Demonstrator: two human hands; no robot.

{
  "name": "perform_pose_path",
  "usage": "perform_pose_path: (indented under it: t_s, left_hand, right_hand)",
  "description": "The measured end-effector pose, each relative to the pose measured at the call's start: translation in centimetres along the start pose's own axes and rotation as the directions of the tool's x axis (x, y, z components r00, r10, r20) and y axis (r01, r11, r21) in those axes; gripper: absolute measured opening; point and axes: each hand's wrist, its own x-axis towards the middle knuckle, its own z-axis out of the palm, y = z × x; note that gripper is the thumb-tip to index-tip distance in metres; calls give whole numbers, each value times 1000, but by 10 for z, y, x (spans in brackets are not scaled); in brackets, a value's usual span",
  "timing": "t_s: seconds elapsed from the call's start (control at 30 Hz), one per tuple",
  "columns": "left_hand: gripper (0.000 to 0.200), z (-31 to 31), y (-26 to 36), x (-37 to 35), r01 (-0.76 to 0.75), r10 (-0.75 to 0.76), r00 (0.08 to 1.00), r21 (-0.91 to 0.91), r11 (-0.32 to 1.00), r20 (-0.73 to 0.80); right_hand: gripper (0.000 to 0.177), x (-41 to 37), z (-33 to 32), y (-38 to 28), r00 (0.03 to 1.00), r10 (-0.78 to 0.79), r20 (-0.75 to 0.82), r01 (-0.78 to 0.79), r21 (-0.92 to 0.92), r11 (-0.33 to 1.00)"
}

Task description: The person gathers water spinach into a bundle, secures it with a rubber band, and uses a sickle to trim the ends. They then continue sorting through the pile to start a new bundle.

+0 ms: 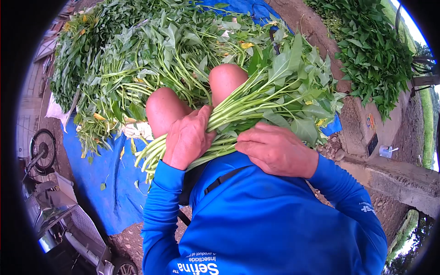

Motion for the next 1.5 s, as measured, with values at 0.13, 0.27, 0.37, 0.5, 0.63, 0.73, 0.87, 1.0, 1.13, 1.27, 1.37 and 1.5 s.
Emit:
perform_pose_path:
  t_s: [0.13, 0.27, 0.37, 0.5, 0.63, 0.73, 0.87, 1.0, 1.13, 1.27, 1.37, 1.5]
  left_hand:
    - [52, 3, -3, -2, 18, -18, 1000, 3, 1000, -6]
    - [51, 5, -6, -3, 17, -18, 999, -20, 1000, -35]
    - [51, 6, -8, -5, 15, -16, 999, -25, 1000, -38]
    - [53, 5, -6, -3, 29, -30, 999, -9, 1000, -43]
    - [50, 9, -4, -5, 17, -15, 998, 34, 999, -60]
    - [51, 6, 3, -6, 25, -16, 997, 121, 992, -73]
    - [63, 20, 11, -17, -33, 65, 993, 286, 958, -103]
    - [69, 24, 12, -19, -63, 107, 988, 346, 936, -111]
    - [57, 26, 13, -18, -100, 165, 975, 367, 925, -150]
    - [67, 33, 3, -24, -94, 157, 976, 353, 931, -153]
    - [73, 28, 12, -31, -47, 96, 989, 380, 924, -112]
    - [61, 7, 26, -32, -104, 129, 989, 287, 952, -69]
  right_hand:
    - [19, 22, 32, 12, 989, -43, 142, 66, -163, 984]
    - [8, 34, 36, 12, 972, -84, 220, 149, -302, 942]
    - [8, 42, 41, 14, 960, -129, 247, 213, -351, 912]
    - [7, 47, 51, 26, 963, -163, 214, 218, -268, 938]
    - [9, 47, 45, 23, 970, -109, 218, 145, -156, 977]
    - [10, 54, -4, 6, 992, -5, 125, -20, 195, 981]
    - [17, 72, -117, 25, 900, 367, -236, -190, 544, 817]
    - [38, 79, -186, 57, 794, -21, -607, -332, -462, 822]
    - [68, 85, -81, -4, 965, -171, -198, 128, -209, 969]
    - [75, 42, 14, 28, 985, -64, 161, 129, -435, 891]
    - [72, 43, -7, 35, 976, 77, 204, 40, -514, 857]
    - [54, 24, 12, 43, 984, 87, 153, 19, -582, 813]
